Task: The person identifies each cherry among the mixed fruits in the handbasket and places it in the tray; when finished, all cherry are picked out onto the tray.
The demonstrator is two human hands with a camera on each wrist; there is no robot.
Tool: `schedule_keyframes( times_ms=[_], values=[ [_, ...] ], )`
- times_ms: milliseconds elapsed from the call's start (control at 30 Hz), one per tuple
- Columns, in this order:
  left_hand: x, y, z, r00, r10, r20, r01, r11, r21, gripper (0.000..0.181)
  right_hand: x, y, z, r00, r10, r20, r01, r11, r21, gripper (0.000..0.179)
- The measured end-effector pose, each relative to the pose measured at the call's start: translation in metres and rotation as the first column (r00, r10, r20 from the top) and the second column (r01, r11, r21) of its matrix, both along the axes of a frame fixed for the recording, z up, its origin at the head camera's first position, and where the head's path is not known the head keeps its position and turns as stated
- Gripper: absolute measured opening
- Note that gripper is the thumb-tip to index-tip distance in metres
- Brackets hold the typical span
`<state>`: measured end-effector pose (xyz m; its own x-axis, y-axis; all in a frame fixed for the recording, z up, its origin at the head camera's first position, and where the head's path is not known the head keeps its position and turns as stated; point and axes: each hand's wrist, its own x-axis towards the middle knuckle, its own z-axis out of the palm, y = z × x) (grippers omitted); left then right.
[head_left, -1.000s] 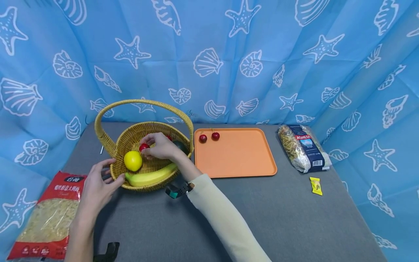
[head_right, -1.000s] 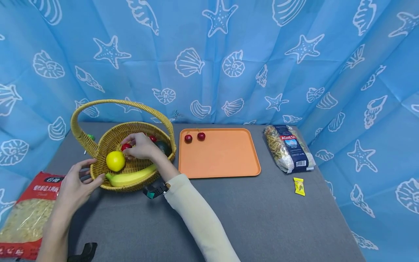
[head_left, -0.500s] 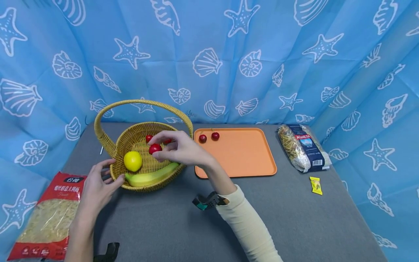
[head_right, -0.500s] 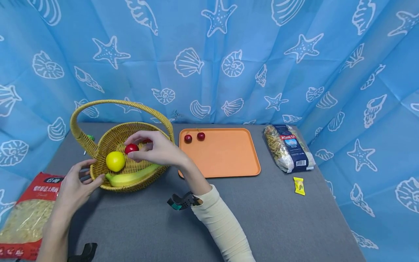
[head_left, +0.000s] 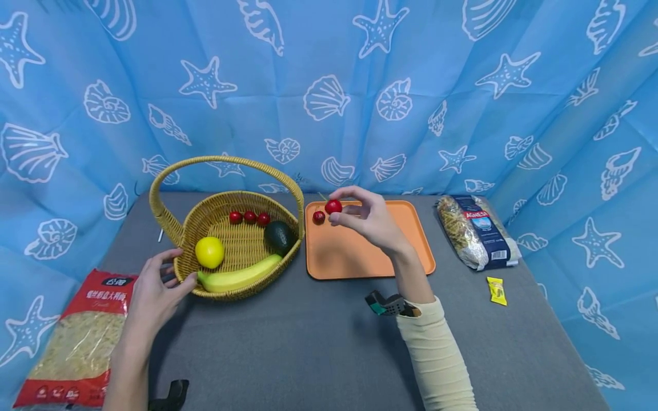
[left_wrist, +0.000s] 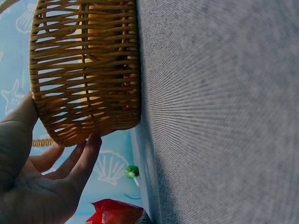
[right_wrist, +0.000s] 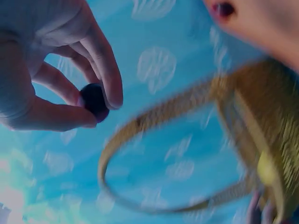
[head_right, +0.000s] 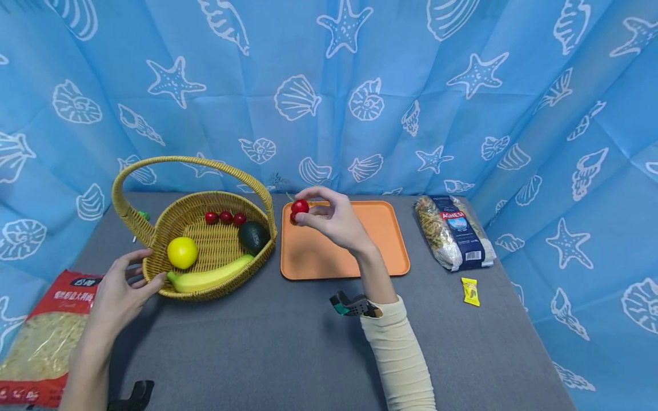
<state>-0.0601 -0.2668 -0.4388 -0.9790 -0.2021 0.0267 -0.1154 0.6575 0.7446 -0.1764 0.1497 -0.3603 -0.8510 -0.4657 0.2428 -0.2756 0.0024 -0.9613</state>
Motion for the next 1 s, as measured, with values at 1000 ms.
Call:
schedule_keyframes(
  times_ms=[1000],
  values=[
    [0.0,-0.001,0.0,1.0,-0.003,-0.02,0.003,1.0,-0.001,0.064,-0.08,0.043,-0.112,0.887,-0.454,-0.081,0.432,0.758,0.489,0.037]
  ],
)
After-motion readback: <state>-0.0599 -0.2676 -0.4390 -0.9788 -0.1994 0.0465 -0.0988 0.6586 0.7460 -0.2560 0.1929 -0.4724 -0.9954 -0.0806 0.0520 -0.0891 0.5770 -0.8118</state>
